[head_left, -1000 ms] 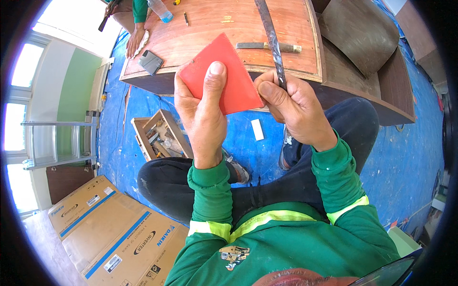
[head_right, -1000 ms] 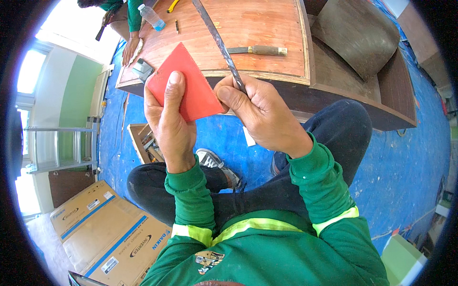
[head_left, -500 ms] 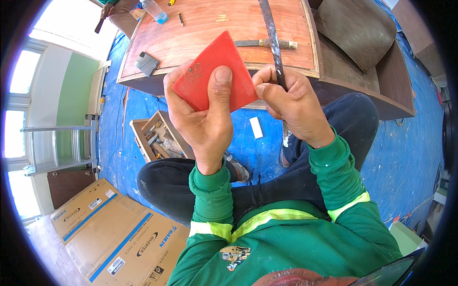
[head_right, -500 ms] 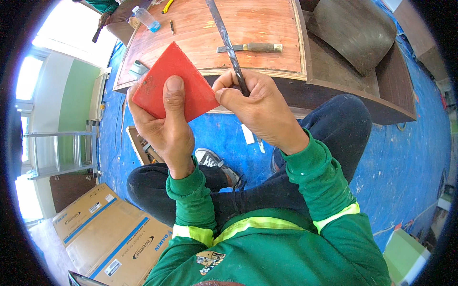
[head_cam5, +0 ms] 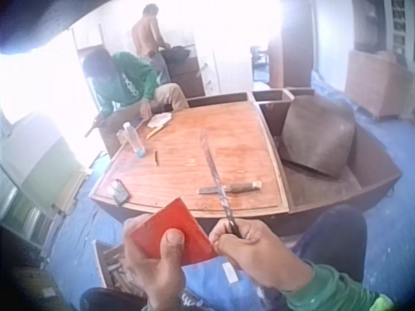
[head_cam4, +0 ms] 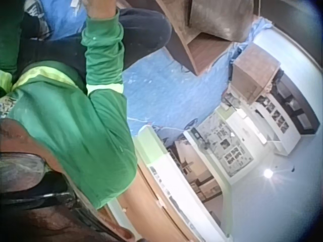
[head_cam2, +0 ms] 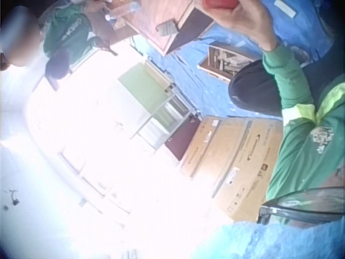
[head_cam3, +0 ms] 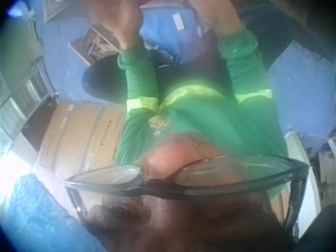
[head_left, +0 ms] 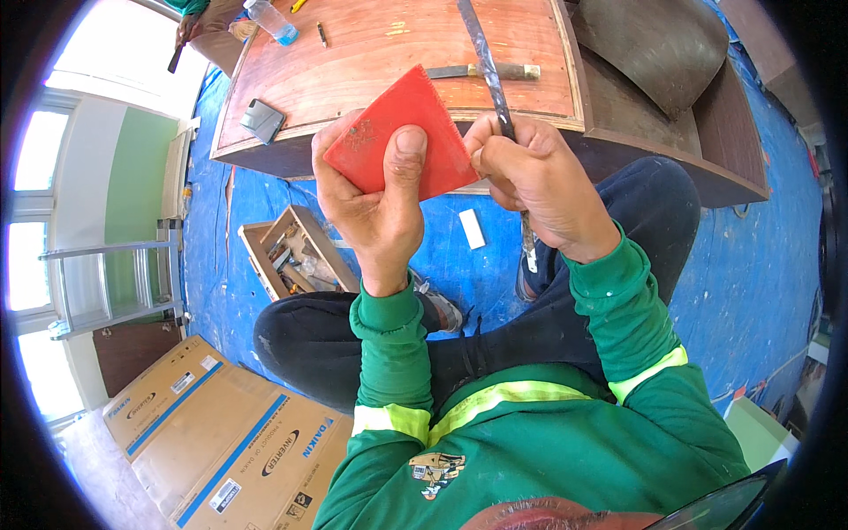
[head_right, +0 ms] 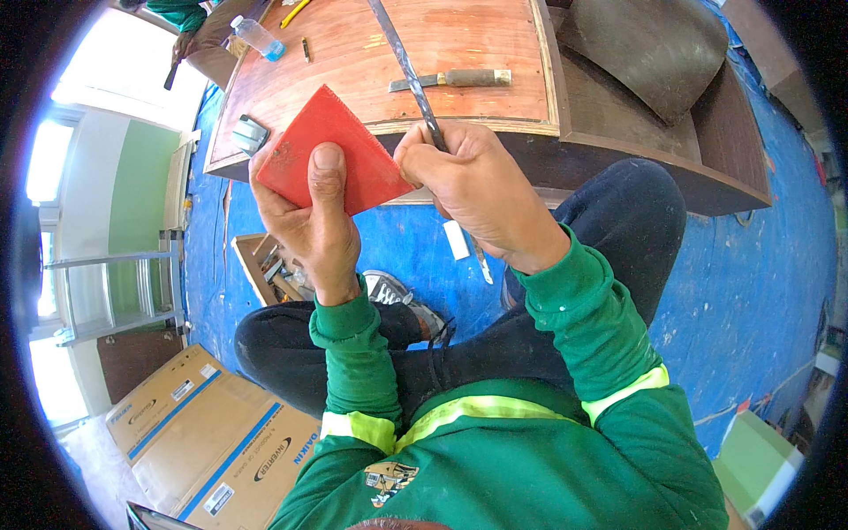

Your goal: The person sits on the floor and sharpens a metal chisel using a red sanding block. They hold the sanding block in one hand and the chisel in the other, rubbing the blade against the abrasive surface repeatedly.

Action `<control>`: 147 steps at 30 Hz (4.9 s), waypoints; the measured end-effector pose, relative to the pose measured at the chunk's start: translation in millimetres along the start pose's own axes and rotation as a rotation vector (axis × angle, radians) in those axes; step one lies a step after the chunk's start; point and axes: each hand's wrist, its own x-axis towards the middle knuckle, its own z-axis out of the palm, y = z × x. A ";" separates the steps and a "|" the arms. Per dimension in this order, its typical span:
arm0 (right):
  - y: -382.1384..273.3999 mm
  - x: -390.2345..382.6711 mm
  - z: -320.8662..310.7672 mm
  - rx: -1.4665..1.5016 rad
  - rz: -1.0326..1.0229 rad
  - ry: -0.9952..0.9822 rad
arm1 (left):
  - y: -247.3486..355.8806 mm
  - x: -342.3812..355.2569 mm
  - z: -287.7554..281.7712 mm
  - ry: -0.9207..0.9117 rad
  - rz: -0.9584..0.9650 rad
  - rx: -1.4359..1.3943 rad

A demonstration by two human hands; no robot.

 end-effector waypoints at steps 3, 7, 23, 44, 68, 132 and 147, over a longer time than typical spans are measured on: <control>0.0 2.5 -2.9 0.077 0.067 -0.002 | -7.1 -0.9 -0.1 -0.030 -0.054 -0.061; 4.4 6.3 -8.0 0.197 0.138 -0.007 | -17.0 -1.9 2.4 -0.032 -0.132 -0.184; 4.9 4.0 -5.6 0.195 0.048 -0.081 | -21.1 4.4 9.4 0.025 -0.365 -0.558; 10.5 9.1 -7.4 -0.201 -0.353 -0.021 | 3.9 7.2 10.8 0.110 -0.212 -0.146; 9.8 4.0 -8.4 -0.585 -0.452 -0.057 | -0.5 13.5 -0.9 0.058 -0.284 -0.152; 19.2 15.5 -15.8 -1.052 -0.790 0.272 | 7.3 -17.7 31.5 -0.168 0.102 0.333; -0.8 7.0 -37.4 -0.722 -0.438 0.126 | 36.1 -0.3 17.3 0.046 -0.129 0.022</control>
